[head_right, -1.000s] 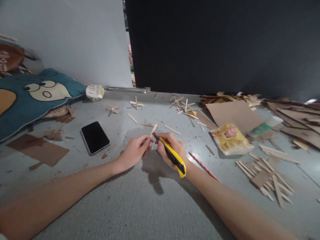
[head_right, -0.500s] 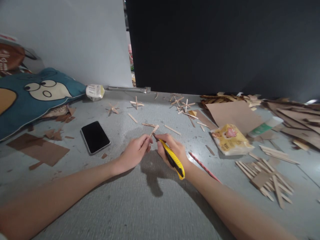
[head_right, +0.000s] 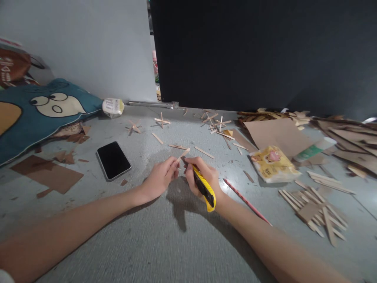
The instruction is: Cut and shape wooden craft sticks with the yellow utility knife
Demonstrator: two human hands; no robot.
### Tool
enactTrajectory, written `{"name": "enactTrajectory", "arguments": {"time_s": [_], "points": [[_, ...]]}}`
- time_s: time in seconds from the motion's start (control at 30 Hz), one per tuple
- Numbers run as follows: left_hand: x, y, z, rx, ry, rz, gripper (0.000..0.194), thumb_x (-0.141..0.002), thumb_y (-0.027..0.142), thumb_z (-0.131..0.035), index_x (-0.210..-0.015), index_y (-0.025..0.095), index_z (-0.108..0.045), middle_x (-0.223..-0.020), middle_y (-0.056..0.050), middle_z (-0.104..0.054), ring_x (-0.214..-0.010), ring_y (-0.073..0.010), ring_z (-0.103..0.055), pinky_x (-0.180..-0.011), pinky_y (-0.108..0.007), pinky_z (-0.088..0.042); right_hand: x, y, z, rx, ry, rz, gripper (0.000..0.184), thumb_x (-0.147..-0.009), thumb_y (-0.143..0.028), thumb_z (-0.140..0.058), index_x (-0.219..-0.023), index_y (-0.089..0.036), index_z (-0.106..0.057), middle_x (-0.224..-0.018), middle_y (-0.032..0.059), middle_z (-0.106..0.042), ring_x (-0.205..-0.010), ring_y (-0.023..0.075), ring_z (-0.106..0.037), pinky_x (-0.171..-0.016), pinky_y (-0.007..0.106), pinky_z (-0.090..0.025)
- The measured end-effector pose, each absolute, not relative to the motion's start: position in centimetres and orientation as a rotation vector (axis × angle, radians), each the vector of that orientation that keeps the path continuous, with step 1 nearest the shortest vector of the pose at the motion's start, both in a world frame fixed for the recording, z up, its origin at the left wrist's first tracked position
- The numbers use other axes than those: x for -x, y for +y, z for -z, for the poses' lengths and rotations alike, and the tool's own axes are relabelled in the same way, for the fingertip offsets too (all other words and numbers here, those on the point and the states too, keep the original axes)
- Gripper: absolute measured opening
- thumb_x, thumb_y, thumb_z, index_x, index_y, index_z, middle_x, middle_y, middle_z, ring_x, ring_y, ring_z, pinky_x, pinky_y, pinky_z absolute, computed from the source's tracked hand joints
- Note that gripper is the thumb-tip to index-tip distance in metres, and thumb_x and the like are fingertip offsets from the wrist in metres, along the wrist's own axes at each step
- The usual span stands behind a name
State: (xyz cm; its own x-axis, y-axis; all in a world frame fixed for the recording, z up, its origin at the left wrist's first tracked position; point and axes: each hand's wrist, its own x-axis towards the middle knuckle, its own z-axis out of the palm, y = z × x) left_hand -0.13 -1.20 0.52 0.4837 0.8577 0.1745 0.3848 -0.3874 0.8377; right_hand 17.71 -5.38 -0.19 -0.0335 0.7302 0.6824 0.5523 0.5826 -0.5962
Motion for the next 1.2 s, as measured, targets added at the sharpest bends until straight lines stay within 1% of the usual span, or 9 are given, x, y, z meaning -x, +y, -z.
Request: {"name": "enactTrajectory", "arguments": {"time_s": [0.33,0.5,0.57,0.7,0.77,0.87,0.97,1.07,1.2], "points": [[0.0,-1.1,-0.6,-1.982,1.039,-0.815,0.03,-0.108,0.035,-0.035,-0.083,0.022,-0.047,-0.066,0.003,-0.059,-0.058,-0.013,-0.053,-0.064,-0.028,-0.039,-17.1,-5.2,0.1,1.1,-1.429,-0.588,0.023,-0.102,-0.044,-0.057,-0.1,-0.022,-0.065,-0.072,0.0016,-0.072,-0.059,0.0157,-0.07,-0.059,0.029,-0.056],[0.0,-1.3,-1.0,-1.903,1.034,-0.806,0.028,-0.107,0.037,-0.036,-0.089,0.022,-0.052,-0.064,0.003,-0.058,-0.055,-0.0126,-0.051,-0.06,-0.026,-0.039,-17.7,-4.2,0.5,0.904,-1.208,-0.853,0.022,-0.102,-0.043,-0.053,-0.101,-0.023,-0.063,-0.076,0.0024,-0.072,-0.059,0.0176,-0.067,-0.056,0.033,-0.056],[0.0,-1.4,-1.1,-1.86,1.03,-0.815,0.028,-0.106,0.035,-0.036,-0.092,0.021,-0.055,-0.063,0.003,-0.057,-0.053,-0.0122,-0.049,-0.057,-0.025,-0.038,-18.3,-3.8,0.5,0.906,-1.203,-0.733,0.023,-0.103,-0.042,-0.05,-0.099,-0.024,-0.063,-0.077,0.003,-0.071,-0.063,0.019,-0.067,-0.06,0.035,-0.055],[0.1,-1.5,-1.3,-1.825,1.021,-0.807,0.03,-0.105,0.038,-0.041,-0.092,0.02,-0.061,-0.059,0.005,-0.051,-0.048,-0.0113,-0.042,-0.052,-0.025,-0.033,-19.5,-3.1,0.2,1.052,-1.419,-0.235,0.026,-0.101,-0.041,-0.051,-0.09,-0.024,-0.068,-0.109,0.0094,-0.073,-0.107,0.027,-0.068,-0.091,0.045,-0.052],[0.1,-1.5,-1.3,-1.844,1.006,-0.804,0.031,-0.103,0.039,-0.044,-0.089,0.019,-0.063,-0.058,0.005,-0.047,-0.049,-0.0111,-0.039,-0.052,-0.026,-0.03,-19.7,-2.7,0.2,1.131,-1.491,-0.073,0.024,-0.103,-0.038,-0.049,-0.096,-0.024,-0.068,-0.1,0.0062,-0.074,-0.099,0.025,-0.069,-0.097,0.046,-0.044],[0.1,-1.4,-1.1,-1.907,0.985,-0.82,0.032,-0.101,0.038,-0.048,-0.079,0.018,-0.06,-0.059,0.005,-0.044,-0.053,-0.011,-0.038,-0.054,-0.026,-0.027,-19.6,-2.4,0.6,1.269,-1.677,-0.042,0.023,-0.104,-0.036,-0.051,-0.104,-0.025,-0.07,-0.077,-0.0004,-0.069,-0.076,0.0198,-0.066,-0.094,0.044,-0.037],[0.1,-1.2,-0.8,-1.963,0.99,-0.82,0.031,-0.099,0.035,-0.049,-0.075,0.018,-0.059,-0.06,0.005,-0.043,-0.056,-0.0111,-0.036,-0.056,-0.027,-0.025,-19.3,-2.5,0.9,1.259,-1.847,-0.047,0.025,-0.102,-0.041,-0.057,-0.096,-0.023,-0.073,-0.075,0.001,-0.069,-0.076,0.0202,-0.064,-0.087,0.041,-0.033],[0.2,-1.2,-0.9,-1.963,1.001,-0.813,0.03,-0.098,0.034,-0.049,-0.077,0.017,-0.062,-0.06,0.004,-0.043,-0.056,-0.0113,-0.035,-0.056,-0.026,-0.024,-19.1,-2.5,0.9,1.25,-1.837,-0.079,0.033,-0.098,-0.051,-0.062,-0.086,-0.022,-0.073,-0.072,0.0018,-0.069,-0.072,0.0197,-0.062,-0.085,0.04,-0.032],[0.2,-1.0,-1.0,-1.821,1.0,-0.91,0.037,-0.098,0.045,-0.054,-0.074,0.018,-0.058,-0.06,0.004,-0.046,-0.056,-0.011,-0.038,-0.054,-0.025,-0.027,-19.1,-2.3,0.9,1.248,-1.773,-0.211,0.043,-0.101,-0.057,-0.057,-0.08,-0.022,-0.073,-0.071,0.0013,-0.072,-0.062,0.0165,-0.06,-0.08,0.037,-0.036]]}}
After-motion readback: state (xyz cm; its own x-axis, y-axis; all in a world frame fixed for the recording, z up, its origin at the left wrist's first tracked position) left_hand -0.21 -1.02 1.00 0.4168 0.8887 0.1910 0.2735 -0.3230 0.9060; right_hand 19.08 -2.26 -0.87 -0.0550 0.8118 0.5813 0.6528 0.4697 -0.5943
